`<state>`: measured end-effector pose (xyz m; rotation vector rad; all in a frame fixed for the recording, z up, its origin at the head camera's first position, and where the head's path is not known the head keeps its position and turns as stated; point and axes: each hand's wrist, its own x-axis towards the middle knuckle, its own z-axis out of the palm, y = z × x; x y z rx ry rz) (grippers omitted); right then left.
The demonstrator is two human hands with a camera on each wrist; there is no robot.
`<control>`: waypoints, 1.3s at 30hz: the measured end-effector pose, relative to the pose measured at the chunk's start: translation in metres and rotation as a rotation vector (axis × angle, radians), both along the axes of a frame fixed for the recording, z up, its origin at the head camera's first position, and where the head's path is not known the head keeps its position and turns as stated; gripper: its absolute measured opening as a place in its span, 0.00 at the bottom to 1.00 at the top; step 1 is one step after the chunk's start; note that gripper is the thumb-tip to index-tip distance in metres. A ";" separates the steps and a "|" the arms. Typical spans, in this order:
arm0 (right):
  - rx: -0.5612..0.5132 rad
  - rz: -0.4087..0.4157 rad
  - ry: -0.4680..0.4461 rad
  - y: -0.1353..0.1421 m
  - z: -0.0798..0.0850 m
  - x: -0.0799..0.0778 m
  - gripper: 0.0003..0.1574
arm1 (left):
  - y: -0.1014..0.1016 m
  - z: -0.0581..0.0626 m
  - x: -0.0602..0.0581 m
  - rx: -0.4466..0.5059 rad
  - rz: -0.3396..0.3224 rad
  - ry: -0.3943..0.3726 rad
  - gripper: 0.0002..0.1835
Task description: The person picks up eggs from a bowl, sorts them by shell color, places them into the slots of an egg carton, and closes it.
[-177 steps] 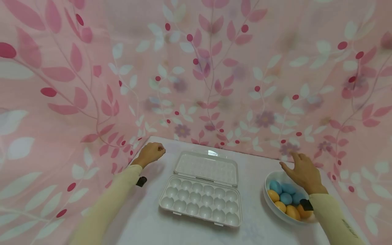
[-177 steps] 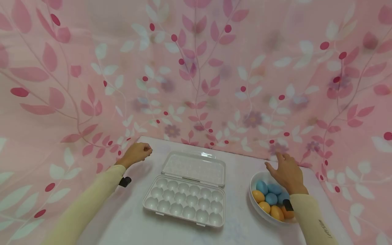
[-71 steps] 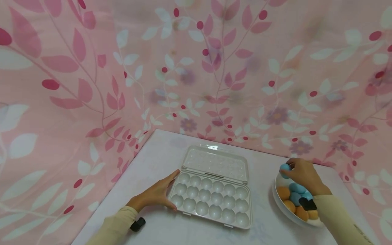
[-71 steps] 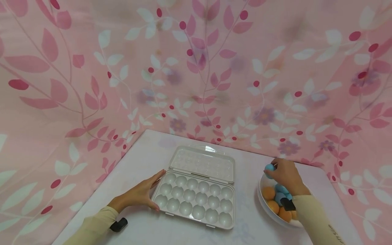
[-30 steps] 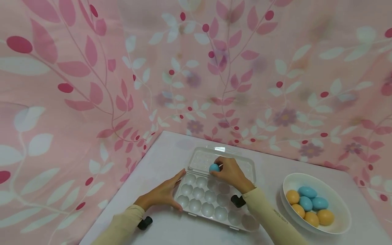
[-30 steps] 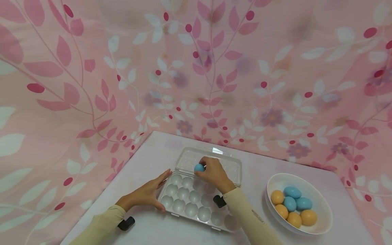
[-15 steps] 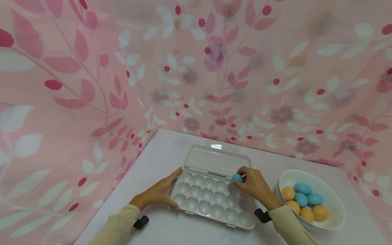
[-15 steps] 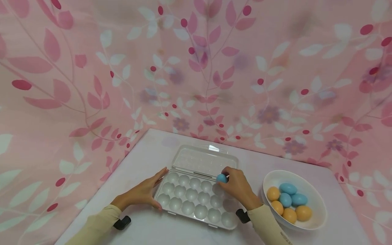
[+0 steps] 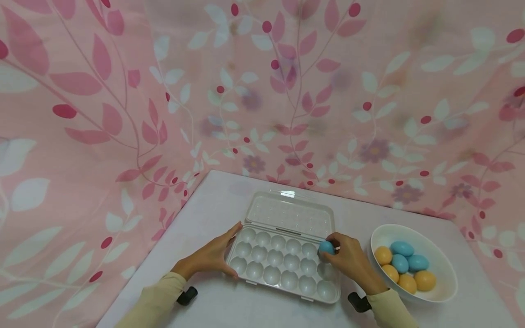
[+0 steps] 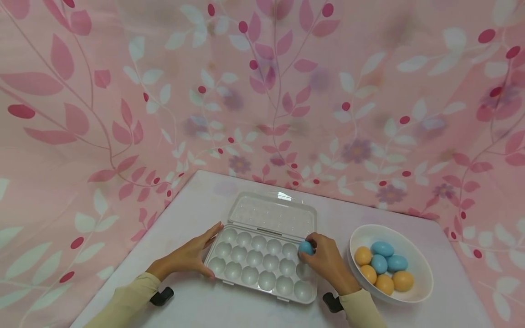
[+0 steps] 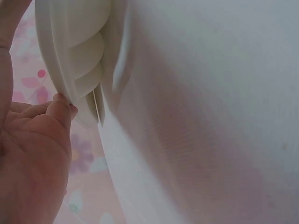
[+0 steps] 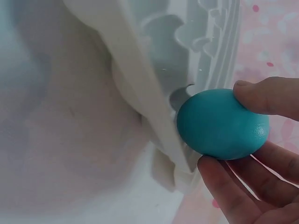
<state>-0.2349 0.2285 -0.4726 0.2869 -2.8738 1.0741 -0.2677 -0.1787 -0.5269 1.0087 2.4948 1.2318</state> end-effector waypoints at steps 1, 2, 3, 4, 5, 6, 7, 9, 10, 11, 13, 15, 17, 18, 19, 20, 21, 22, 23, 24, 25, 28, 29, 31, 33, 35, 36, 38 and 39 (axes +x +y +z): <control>-0.004 -0.005 -0.007 0.000 -0.001 0.000 0.18 | 0.000 0.000 0.000 -0.004 0.003 0.001 0.78; -0.009 -0.009 -0.012 0.001 -0.002 0.000 0.19 | 0.000 0.000 0.000 -0.007 0.004 0.001 0.78; -0.011 -0.011 -0.016 0.001 -0.003 0.000 0.19 | 0.000 0.000 0.000 -0.007 0.003 -0.001 0.78; -0.008 -0.013 -0.018 0.001 -0.004 0.000 0.19 | 0.000 0.001 0.000 -0.007 0.002 -0.003 0.78; -0.011 -0.013 -0.020 0.002 -0.005 0.000 0.20 | 0.000 0.001 -0.001 -0.007 -0.001 -0.003 0.78; -0.010 -0.016 -0.016 0.002 -0.006 0.000 0.20 | 0.000 0.001 -0.001 -0.007 -0.003 -0.003 0.78; -0.006 -0.015 -0.014 0.002 -0.008 -0.001 0.20 | 0.000 0.001 -0.001 -0.007 -0.007 0.001 0.78; 0.003 -0.018 -0.007 0.003 -0.010 -0.001 0.22 | 0.000 0.000 -0.002 -0.010 -0.012 0.011 0.78; 0.006 -0.019 -0.006 0.003 -0.010 -0.001 0.23 | 0.000 0.000 -0.002 -0.011 -0.013 0.017 0.78; 0.004 -0.022 -0.009 0.003 -0.011 -0.001 0.23 | 0.001 0.000 -0.003 -0.016 -0.014 0.023 0.78; 0.016 -0.028 -0.006 0.003 -0.012 -0.001 0.24 | 0.001 -0.001 -0.003 -0.025 -0.012 0.034 0.78; 0.027 -0.037 -0.002 0.002 -0.014 -0.001 0.23 | 0.001 0.000 -0.003 -0.031 -0.011 0.034 0.78; 0.039 -0.041 0.007 0.001 -0.015 0.000 0.22 | 0.002 0.000 -0.002 -0.033 -0.013 0.029 0.78; 0.046 -0.042 0.015 0.000 -0.016 0.001 0.22 | 0.002 0.000 -0.002 -0.034 -0.015 0.028 0.78; 0.051 -0.045 0.019 0.000 -0.016 0.001 0.22 | 0.002 0.001 -0.002 -0.033 -0.018 0.023 0.78; 0.056 -0.048 0.018 -0.001 -0.016 0.001 0.22 | 0.001 0.001 -0.002 -0.031 -0.020 0.022 0.77; 0.058 -0.049 0.017 -0.002 -0.016 0.001 0.22 | 0.001 0.001 -0.002 -0.031 -0.022 0.020 0.77; 0.063 -0.049 0.015 -0.003 -0.016 0.002 0.22 | 0.001 0.000 -0.002 -0.028 -0.024 0.020 0.77; 0.070 -0.049 0.014 -0.003 -0.017 0.002 0.22 | 0.001 0.000 -0.001 -0.029 -0.024 0.022 0.77; 0.076 -0.050 0.015 -0.004 -0.017 0.002 0.22 | 0.000 0.000 -0.001 -0.029 -0.024 0.023 0.78; 0.080 -0.052 0.015 -0.004 -0.017 0.002 0.22 | 0.000 -0.001 -0.001 -0.028 -0.024 0.022 0.78; 0.085 -0.048 0.034 -0.004 -0.018 0.003 0.21 | 0.000 -0.002 -0.002 -0.026 -0.029 0.020 0.78; 0.082 -0.049 0.051 -0.004 -0.017 0.004 0.21 | 0.000 -0.003 -0.002 -0.028 -0.029 0.023 0.78; 0.083 -0.050 0.104 -0.001 -0.014 0.004 0.18 | 0.000 -0.004 -0.002 -0.030 -0.031 0.024 0.78; 0.095 -0.056 0.161 0.004 -0.007 0.003 0.17 | -0.001 -0.005 -0.003 -0.034 -0.031 0.034 0.78; 0.113 -0.065 0.211 0.013 0.002 0.001 0.17 | -0.001 -0.005 -0.003 -0.030 -0.032 0.046 0.78; 0.128 -0.070 0.230 0.018 0.008 0.000 0.17 | -0.001 -0.005 -0.003 -0.027 -0.033 0.047 0.78; 0.149 -0.085 0.251 0.032 0.020 -0.003 0.18 | -0.001 -0.004 -0.003 -0.026 -0.034 0.054 0.78; 0.161 -0.089 0.259 0.039 0.025 -0.005 0.18 | -0.001 -0.004 -0.003 -0.024 -0.035 0.051 0.78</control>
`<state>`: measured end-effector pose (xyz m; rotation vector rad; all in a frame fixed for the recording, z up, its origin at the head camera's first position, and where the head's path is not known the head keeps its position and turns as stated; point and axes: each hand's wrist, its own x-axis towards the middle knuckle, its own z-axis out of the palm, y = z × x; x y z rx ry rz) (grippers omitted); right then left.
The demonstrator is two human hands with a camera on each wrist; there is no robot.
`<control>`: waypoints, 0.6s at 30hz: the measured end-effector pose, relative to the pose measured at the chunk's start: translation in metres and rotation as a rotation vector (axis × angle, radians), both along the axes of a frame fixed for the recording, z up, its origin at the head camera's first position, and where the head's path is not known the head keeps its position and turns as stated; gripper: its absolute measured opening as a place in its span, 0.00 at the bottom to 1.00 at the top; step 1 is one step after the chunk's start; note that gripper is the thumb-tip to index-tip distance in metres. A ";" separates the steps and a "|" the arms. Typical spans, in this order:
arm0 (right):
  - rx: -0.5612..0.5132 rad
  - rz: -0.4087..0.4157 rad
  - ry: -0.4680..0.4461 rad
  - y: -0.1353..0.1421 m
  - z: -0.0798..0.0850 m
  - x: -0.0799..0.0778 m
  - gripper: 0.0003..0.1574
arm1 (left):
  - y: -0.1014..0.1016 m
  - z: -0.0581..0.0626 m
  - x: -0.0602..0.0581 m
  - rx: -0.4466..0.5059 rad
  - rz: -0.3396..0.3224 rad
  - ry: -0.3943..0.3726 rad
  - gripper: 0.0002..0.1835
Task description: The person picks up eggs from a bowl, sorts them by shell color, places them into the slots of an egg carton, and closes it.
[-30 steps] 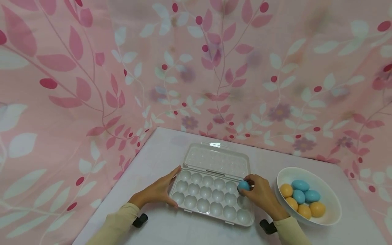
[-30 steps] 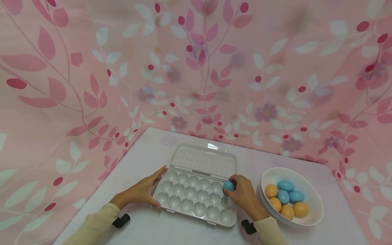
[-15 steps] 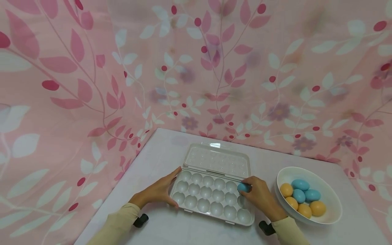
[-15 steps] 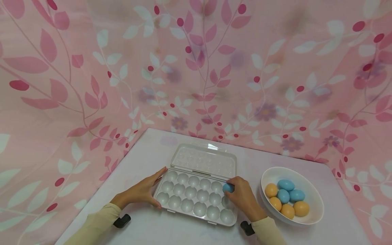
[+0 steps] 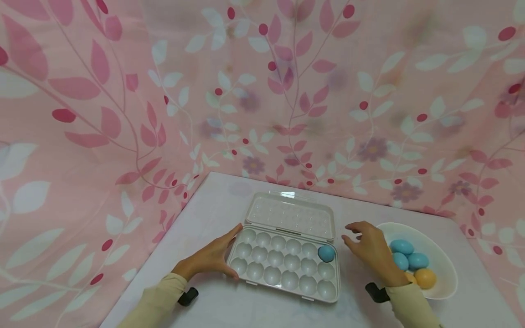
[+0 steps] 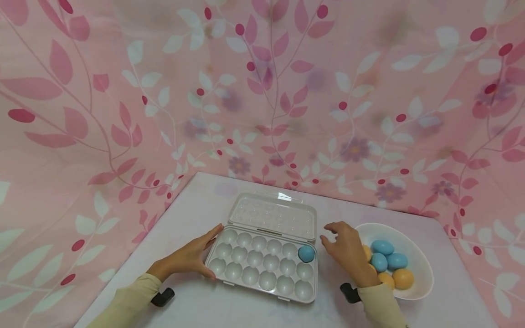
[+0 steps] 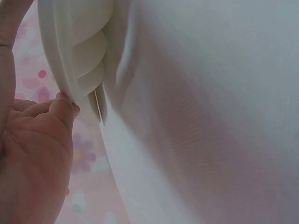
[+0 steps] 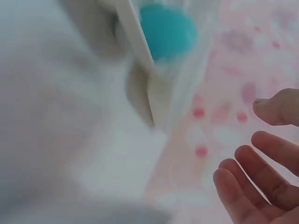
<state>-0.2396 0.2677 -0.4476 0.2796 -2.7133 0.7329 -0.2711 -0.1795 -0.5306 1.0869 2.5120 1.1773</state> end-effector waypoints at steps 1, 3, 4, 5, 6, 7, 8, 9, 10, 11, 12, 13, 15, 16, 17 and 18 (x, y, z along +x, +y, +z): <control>0.013 -0.003 0.006 0.008 0.006 -0.001 0.18 | 0.000 0.001 0.000 0.000 0.000 -0.001 0.78; 0.042 -0.003 0.017 0.025 0.015 -0.005 0.18 | 0.000 0.002 0.000 -0.009 0.004 -0.004 0.78; 0.052 -0.002 0.016 0.034 0.019 -0.006 0.17 | 0.000 0.002 0.000 -0.013 0.005 -0.004 0.78; 0.065 -0.002 0.009 0.043 0.022 -0.008 0.17 | 0.000 0.003 0.001 -0.017 0.007 -0.003 0.78; 0.078 -0.002 -0.008 0.052 0.026 -0.009 0.16 | 0.000 0.003 0.001 -0.020 0.009 -0.004 0.78; 0.087 0.000 -0.027 0.060 0.028 -0.010 0.16 | 0.000 0.003 0.001 -0.024 0.012 -0.003 0.78; 0.100 -0.002 -0.054 0.068 0.030 -0.011 0.16 | 0.000 0.004 0.001 -0.024 0.013 -0.002 0.78; 0.112 0.001 -0.087 0.076 0.032 -0.012 0.16 | 0.000 0.004 0.001 -0.022 0.016 -0.002 0.78; 0.129 0.001 -0.129 0.083 0.033 -0.013 0.16 | 0.000 0.004 0.001 -0.022 0.017 0.000 0.78; 0.145 0.006 -0.170 0.089 0.033 -0.014 0.17 | 0.000 0.004 0.001 -0.022 0.019 0.000 0.78; 0.160 0.014 -0.211 0.095 0.032 -0.015 0.17 | 0.000 0.003 0.002 -0.022 0.020 0.001 0.77; 0.174 0.021 -0.254 0.101 0.031 -0.015 0.18 | 0.000 0.003 0.002 -0.023 0.022 0.003 0.77; 0.203 0.036 -0.331 0.112 0.027 -0.016 0.18 | 0.000 0.002 0.003 -0.028 0.026 0.002 0.77; 0.213 0.040 -0.361 0.117 0.026 -0.017 0.19 | 0.000 0.002 0.002 -0.035 0.029 0.005 0.77; 0.222 0.043 -0.382 0.122 0.024 -0.017 0.19 | 0.000 0.002 0.002 -0.039 0.030 0.007 0.77; 0.230 0.042 -0.403 0.126 0.022 -0.018 0.19 | 0.000 0.002 0.002 -0.043 0.031 0.010 0.78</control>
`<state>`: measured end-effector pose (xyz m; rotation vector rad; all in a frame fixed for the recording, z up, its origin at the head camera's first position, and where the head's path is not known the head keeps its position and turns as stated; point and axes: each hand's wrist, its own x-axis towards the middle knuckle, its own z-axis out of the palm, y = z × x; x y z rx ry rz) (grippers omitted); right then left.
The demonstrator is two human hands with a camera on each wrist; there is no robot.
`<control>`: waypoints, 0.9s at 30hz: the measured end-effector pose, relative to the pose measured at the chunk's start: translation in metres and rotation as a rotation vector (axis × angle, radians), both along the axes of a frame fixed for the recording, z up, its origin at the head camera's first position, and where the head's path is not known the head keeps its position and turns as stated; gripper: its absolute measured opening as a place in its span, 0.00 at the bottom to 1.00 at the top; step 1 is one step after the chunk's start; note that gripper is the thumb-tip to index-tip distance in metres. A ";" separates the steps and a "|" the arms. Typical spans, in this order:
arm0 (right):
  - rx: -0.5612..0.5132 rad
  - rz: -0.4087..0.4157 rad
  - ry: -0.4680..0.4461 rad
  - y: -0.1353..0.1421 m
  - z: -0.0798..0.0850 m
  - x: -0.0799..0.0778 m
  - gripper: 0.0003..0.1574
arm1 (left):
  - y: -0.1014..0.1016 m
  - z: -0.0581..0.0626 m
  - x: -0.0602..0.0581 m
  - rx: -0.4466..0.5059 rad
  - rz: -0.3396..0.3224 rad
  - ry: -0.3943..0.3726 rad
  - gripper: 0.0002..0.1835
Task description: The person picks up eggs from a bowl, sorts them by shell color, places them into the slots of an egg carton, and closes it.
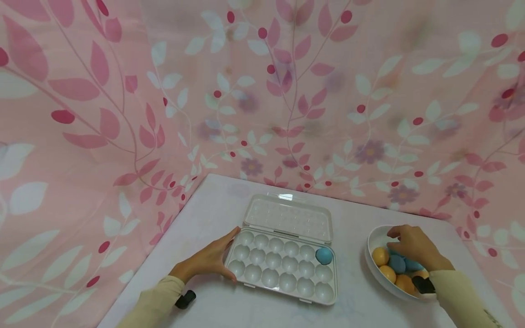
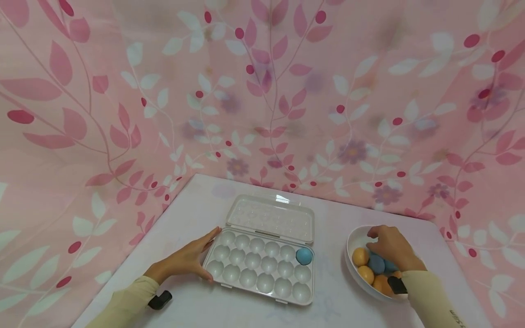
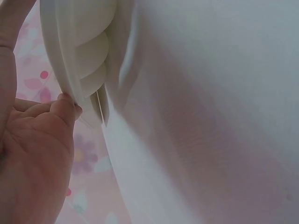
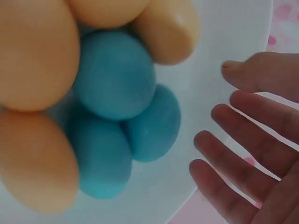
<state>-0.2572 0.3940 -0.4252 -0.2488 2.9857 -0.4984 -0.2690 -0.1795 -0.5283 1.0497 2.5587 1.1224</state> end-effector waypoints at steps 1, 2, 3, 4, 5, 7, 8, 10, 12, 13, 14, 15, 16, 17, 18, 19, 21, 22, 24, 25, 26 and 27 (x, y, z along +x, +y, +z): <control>0.009 -0.002 -0.021 0.003 -0.002 0.000 0.20 | 0.000 0.000 0.000 -0.004 0.001 0.004 0.78; 0.017 -0.005 -0.036 0.007 -0.003 0.000 0.20 | 0.000 0.000 0.001 -0.006 0.002 0.004 0.78; 0.024 -0.006 -0.049 0.009 -0.004 -0.001 0.21 | 0.000 0.000 0.002 -0.008 0.002 0.004 0.78; 0.026 -0.009 -0.063 0.012 -0.005 -0.001 0.21 | -0.001 0.000 0.002 -0.011 0.002 0.008 0.78; 0.031 -0.012 -0.077 0.013 -0.006 -0.001 0.22 | -0.001 0.000 0.002 -0.014 0.001 0.008 0.78; 0.031 -0.017 -0.099 0.015 -0.008 -0.002 0.23 | -0.001 0.001 0.002 -0.017 0.000 0.009 0.78; 0.030 -0.019 -0.109 0.016 -0.008 -0.003 0.23 | -0.001 0.001 0.002 -0.021 0.002 0.008 0.78; 0.025 -0.020 -0.124 0.016 -0.009 -0.004 0.23 | -0.001 0.002 0.002 -0.025 0.003 0.008 0.78; 0.028 -0.026 -0.134 0.017 -0.011 -0.006 0.24 | 0.000 0.002 0.001 -0.025 0.004 0.007 0.77; 0.031 -0.027 -0.138 0.017 -0.012 -0.008 0.24 | 0.000 0.002 0.001 -0.027 0.004 0.009 0.77; 0.035 -0.028 -0.140 0.017 -0.013 -0.009 0.24 | 0.000 0.002 0.001 -0.029 0.005 0.007 0.77; 0.035 -0.029 -0.142 0.017 -0.014 -0.011 0.25 | 0.000 0.002 0.001 -0.031 0.005 0.002 0.77; 0.037 -0.030 -0.141 0.017 -0.015 -0.012 0.25 | 0.000 0.001 0.001 -0.030 0.005 0.000 0.77; 0.039 -0.034 -0.141 0.018 -0.016 -0.013 0.26 | 0.000 0.001 0.000 -0.030 0.005 -0.003 0.77; 0.037 -0.038 -0.141 0.018 -0.017 -0.014 0.27 | 0.000 0.001 0.000 -0.031 0.006 -0.005 0.77; 0.033 -0.042 -0.143 0.018 -0.018 -0.015 0.27 | 0.000 0.001 0.000 -0.033 0.008 -0.007 0.77; 0.027 -0.049 -0.144 0.019 -0.020 -0.017 0.26 | 0.000 0.001 0.000 -0.033 0.011 -0.014 0.77; 0.022 -0.049 -0.138 0.019 -0.022 -0.018 0.25 | 0.000 0.001 0.000 -0.032 0.012 -0.015 0.76; 0.023 -0.048 -0.130 0.020 -0.027 -0.020 0.22 | 0.000 0.001 0.000 -0.036 0.013 -0.015 0.76; 0.026 -0.045 -0.121 0.021 -0.029 -0.021 0.21 | 0.000 0.002 0.001 -0.037 0.012 -0.015 0.76; 0.028 -0.041 -0.111 0.021 -0.032 -0.022 0.20 | 0.000 0.002 0.001 -0.037 0.012 -0.015 0.76; 0.031 -0.037 -0.096 0.022 -0.035 -0.022 0.18 | 0.000 0.002 0.001 -0.036 0.013 -0.016 0.76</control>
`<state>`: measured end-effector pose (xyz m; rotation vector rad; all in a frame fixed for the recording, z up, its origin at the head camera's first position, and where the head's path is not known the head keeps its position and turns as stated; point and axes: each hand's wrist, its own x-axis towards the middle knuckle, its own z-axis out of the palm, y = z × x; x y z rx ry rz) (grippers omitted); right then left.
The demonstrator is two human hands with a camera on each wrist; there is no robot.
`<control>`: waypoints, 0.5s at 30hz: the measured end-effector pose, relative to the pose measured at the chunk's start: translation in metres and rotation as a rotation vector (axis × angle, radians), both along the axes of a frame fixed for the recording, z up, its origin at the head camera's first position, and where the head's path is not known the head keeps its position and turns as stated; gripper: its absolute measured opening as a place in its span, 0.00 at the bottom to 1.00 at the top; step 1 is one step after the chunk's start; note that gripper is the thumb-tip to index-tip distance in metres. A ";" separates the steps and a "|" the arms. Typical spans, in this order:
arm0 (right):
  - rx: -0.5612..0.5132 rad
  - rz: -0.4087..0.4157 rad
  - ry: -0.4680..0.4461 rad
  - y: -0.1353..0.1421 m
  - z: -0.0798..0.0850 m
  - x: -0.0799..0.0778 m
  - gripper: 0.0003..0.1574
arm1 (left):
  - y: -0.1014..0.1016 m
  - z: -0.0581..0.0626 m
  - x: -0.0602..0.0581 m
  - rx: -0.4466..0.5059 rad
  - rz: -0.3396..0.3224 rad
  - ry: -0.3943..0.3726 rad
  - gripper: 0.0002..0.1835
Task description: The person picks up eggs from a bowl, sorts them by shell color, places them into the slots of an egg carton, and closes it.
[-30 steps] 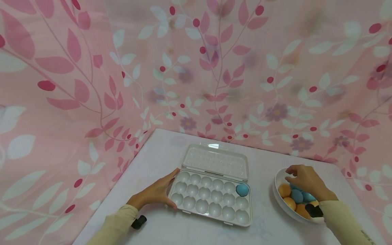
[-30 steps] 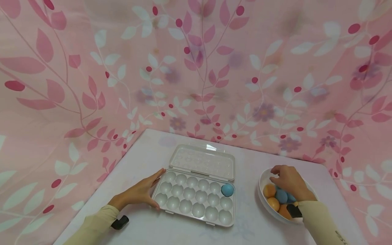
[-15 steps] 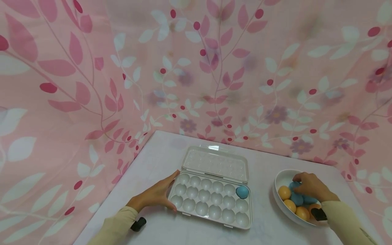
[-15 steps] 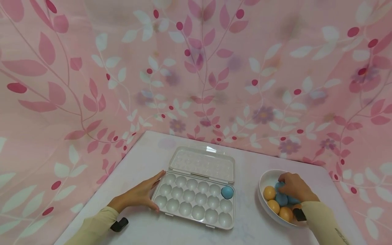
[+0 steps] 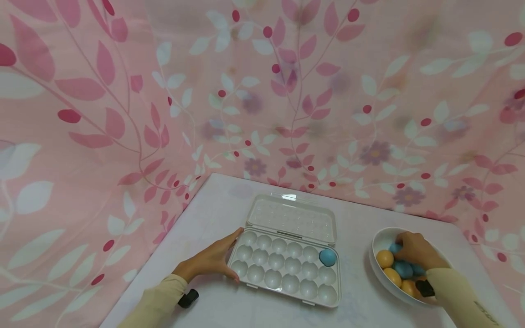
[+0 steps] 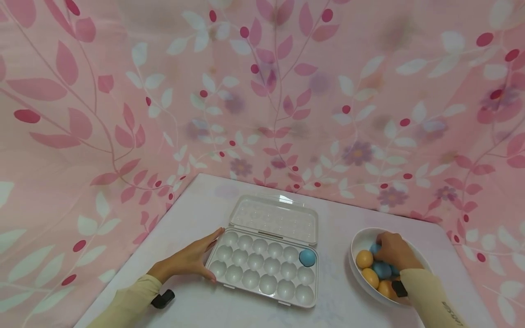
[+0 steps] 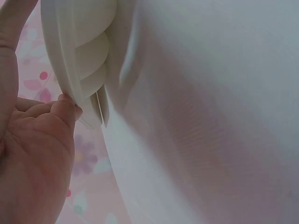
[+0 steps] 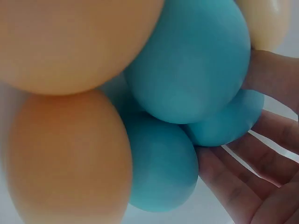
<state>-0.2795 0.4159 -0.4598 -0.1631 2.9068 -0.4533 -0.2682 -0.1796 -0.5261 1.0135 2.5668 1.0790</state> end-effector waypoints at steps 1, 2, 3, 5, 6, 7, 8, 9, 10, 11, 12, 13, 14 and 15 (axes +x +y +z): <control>0.000 -0.004 -0.001 0.000 -0.001 0.000 0.18 | 0.000 0.000 0.000 0.002 0.000 0.000 0.76; 0.006 -0.004 0.005 0.001 -0.001 -0.001 0.17 | 0.001 0.001 0.000 0.003 0.000 -0.002 0.76; 0.008 -0.006 0.009 0.001 -0.002 -0.001 0.17 | 0.001 0.001 -0.001 0.007 0.001 -0.003 0.76; 0.002 -0.012 0.006 0.001 -0.001 -0.001 0.17 | 0.001 0.001 -0.001 0.006 0.002 -0.004 0.76; -0.001 -0.017 0.005 0.001 -0.002 -0.001 0.17 | 0.001 0.000 -0.001 0.004 0.003 -0.004 0.76; -0.003 -0.020 0.005 0.001 -0.001 0.000 0.17 | 0.000 0.000 0.000 0.003 0.003 -0.003 0.76; -0.007 -0.024 0.006 0.001 0.000 0.001 0.17 | 0.000 0.000 0.000 0.002 0.002 -0.002 0.76; -0.011 -0.033 0.002 0.001 0.000 0.002 0.18 | 0.000 -0.001 0.000 0.002 0.002 0.001 0.76; -0.016 -0.041 0.001 0.001 0.001 0.003 0.19 | 0.000 -0.001 -0.001 0.000 0.000 0.004 0.76; -0.017 -0.047 0.008 0.001 0.002 0.004 0.21 | 0.000 -0.002 -0.001 0.002 -0.001 0.006 0.76; -0.017 -0.049 0.020 0.001 0.003 0.005 0.22 | 0.000 -0.002 -0.001 0.003 -0.003 0.011 0.76; -0.018 -0.051 0.033 0.000 0.005 0.005 0.25 | 0.000 -0.002 0.000 0.006 -0.003 0.011 0.76; -0.020 -0.053 0.044 0.000 0.007 0.006 0.27 | 0.000 -0.002 0.000 0.007 -0.003 0.011 0.77; -0.021 -0.054 0.054 -0.001 0.009 0.007 0.30 | 0.000 -0.002 0.000 0.009 -0.002 0.011 0.77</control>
